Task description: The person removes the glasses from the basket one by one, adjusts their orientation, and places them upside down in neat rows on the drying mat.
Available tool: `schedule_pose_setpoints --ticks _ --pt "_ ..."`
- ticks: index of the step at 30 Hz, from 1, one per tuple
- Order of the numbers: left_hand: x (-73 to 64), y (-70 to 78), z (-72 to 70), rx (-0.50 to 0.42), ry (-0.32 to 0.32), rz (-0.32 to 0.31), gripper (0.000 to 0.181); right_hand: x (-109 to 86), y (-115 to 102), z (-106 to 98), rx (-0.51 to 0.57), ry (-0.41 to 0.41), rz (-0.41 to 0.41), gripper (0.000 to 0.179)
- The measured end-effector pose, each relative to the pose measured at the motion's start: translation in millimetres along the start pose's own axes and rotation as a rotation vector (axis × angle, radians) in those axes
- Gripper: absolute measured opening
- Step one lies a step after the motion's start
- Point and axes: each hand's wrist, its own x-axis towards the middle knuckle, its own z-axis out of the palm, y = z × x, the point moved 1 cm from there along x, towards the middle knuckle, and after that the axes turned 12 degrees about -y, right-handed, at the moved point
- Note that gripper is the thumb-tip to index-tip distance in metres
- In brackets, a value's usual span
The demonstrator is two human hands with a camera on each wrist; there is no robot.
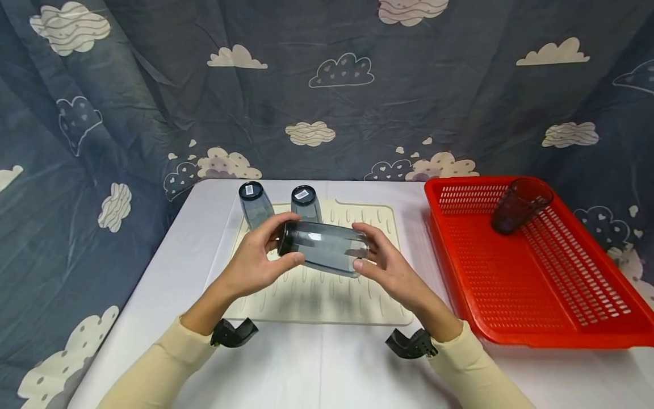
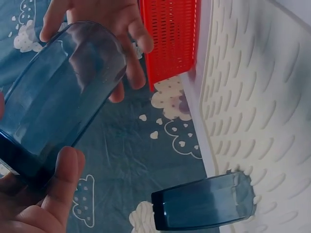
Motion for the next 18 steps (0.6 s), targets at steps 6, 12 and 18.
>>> schedule_pose_setpoints --ticks 6,12,18 --pt "-1.3 6.1 -13.1 0.063 0.005 -0.022 0.062 -4.4 2 -5 -0.070 0.024 -0.007 0.058" --pt "-0.5 14.0 -31.0 0.223 0.001 -0.085 0.064 -16.6 -5 -12 -0.423 0.133 0.148 0.058" --pt "22.7 35.0 -45.0 0.407 -0.093 -0.130 0.064 -37.5 -11 -24 -0.637 0.121 0.240 0.065"
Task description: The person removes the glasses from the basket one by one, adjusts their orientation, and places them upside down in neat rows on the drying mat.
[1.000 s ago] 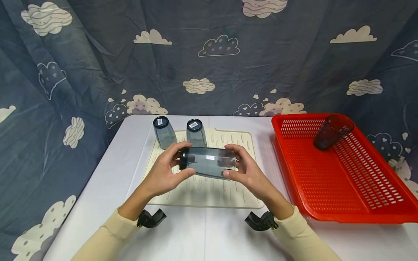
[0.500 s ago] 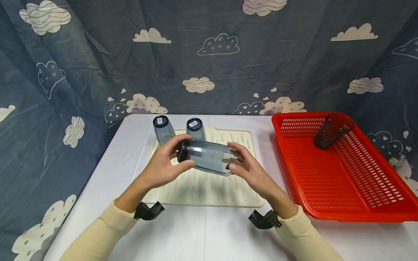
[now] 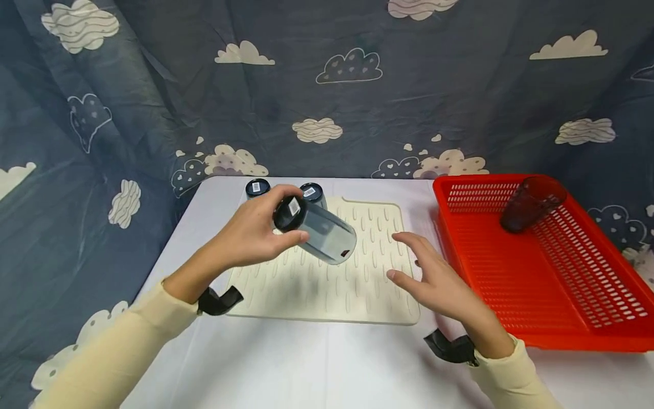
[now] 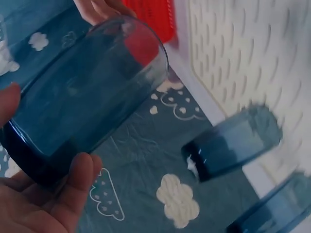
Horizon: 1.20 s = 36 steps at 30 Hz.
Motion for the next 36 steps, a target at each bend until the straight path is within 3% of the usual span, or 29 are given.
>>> schedule_pose_setpoints --ticks 7,12,15,19,24,30,36 --pt "40.9 19.9 -29.9 0.114 -0.041 0.054 0.059 -4.6 7 -5 -0.033 -0.020 0.066 0.069" --pt "70.3 28.7 -38.7 0.178 -0.041 0.072 0.058 -4.6 11 -6 -0.042 -0.005 0.065 0.068" --pt "85.8 33.2 -38.6 0.177 -0.055 0.049 0.059 -4.5 12 -7 -0.043 0.004 0.074 0.069" --pt "103.9 35.5 -27.8 0.097 -0.076 -0.016 0.062 -5.5 13 -7 -0.037 0.008 0.075 0.068" --pt "121.9 32.7 0.7 0.003 -0.072 -0.046 0.066 -7.3 14 -4 -0.032 0.002 0.065 0.070" --pt "139.5 25.4 35.9 0.015 -0.065 -0.035 0.067 -8.1 13 -3 -0.025 -0.009 0.053 0.070" --pt "155.2 23.4 58.5 0.055 -0.062 -0.048 0.064 -9.4 13 -2 -0.010 -0.017 0.048 0.067"
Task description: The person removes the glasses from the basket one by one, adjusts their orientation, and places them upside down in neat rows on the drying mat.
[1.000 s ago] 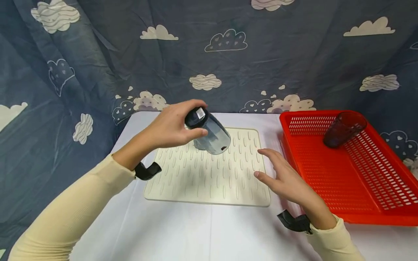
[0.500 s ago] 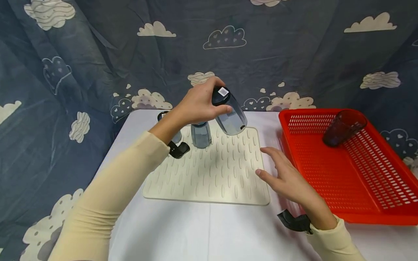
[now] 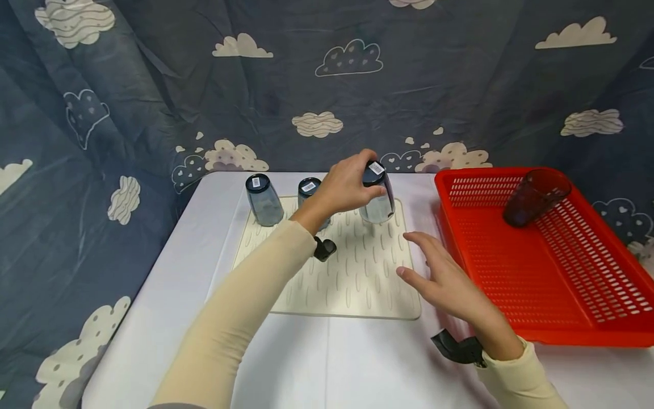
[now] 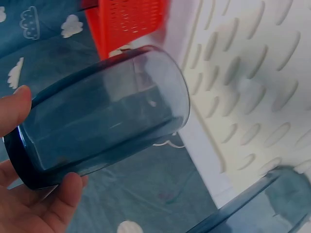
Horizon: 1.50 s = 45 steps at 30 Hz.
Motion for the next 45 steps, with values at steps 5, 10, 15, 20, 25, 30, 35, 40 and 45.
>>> schedule_pose_setpoints --ticks 5,10,15,20,25,30,35,40,45 --pt "11.6 -3.5 14.1 0.041 -0.010 -0.049 0.065 -1.4 2 1 0.032 -0.019 -0.016 0.065" --pt "16.1 -13.6 23.4 0.024 0.004 -0.115 0.065 -2.2 4 2 0.031 -0.007 -0.021 0.065" --pt "17.2 -21.4 27.1 0.014 0.038 -0.130 0.063 -2.4 7 2 0.033 0.009 -0.028 0.064" --pt "17.2 -25.5 28.0 0.015 0.036 -0.122 0.063 -2.0 6 1 0.031 0.012 -0.022 0.065" --pt "18.7 -26.8 29.5 0.020 0.031 -0.124 0.064 -2.1 6 1 0.033 0.015 -0.020 0.064" --pt "22.0 -28.7 34.3 0.021 0.023 -0.117 0.063 -3.0 8 3 0.042 0.012 -0.007 0.064" --pt "24.0 -31.7 39.2 0.034 0.020 -0.119 0.063 -2.5 10 5 0.047 0.010 0.004 0.064" --pt "25.9 -32.2 40.6 0.054 0.035 -0.130 0.064 0.2 10 5 0.045 0.023 -0.014 0.062" --pt "28.9 -30.7 43.2 0.067 0.022 -0.144 0.064 -1.6 11 3 0.032 0.018 -0.009 0.060"
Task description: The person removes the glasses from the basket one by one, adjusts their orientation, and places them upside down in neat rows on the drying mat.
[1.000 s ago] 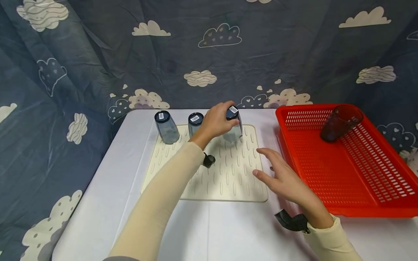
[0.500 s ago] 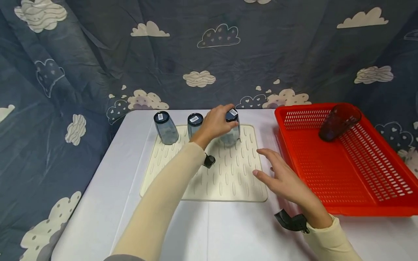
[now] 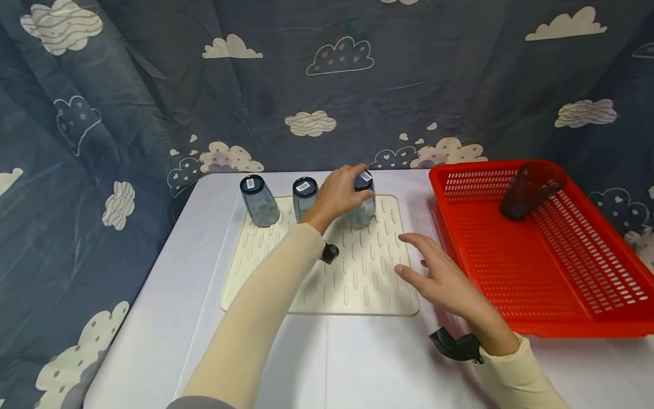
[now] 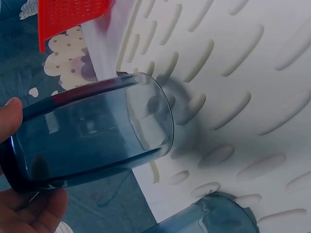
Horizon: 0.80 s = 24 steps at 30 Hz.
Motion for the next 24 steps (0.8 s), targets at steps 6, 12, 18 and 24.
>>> schedule_pose_setpoints --ticks 6,12,18,24 --pt "2.1 -2.3 5.8 -0.025 -0.028 0.001 0.066 -2.7 4 0 0.008 -0.037 0.018 0.060" --pt "5.3 -1.3 9.4 -0.018 -0.026 0.010 0.066 -4.5 6 0 0.002 -0.048 0.033 0.062" --pt "5.7 -2.5 14.7 -0.013 -0.024 0.000 0.064 -4.6 4 1 -0.016 -0.044 0.009 0.059" --pt "7.4 -1.8 15.7 0.022 -0.030 -0.005 0.065 -5.2 2 0 -0.019 -0.038 -0.016 0.058"
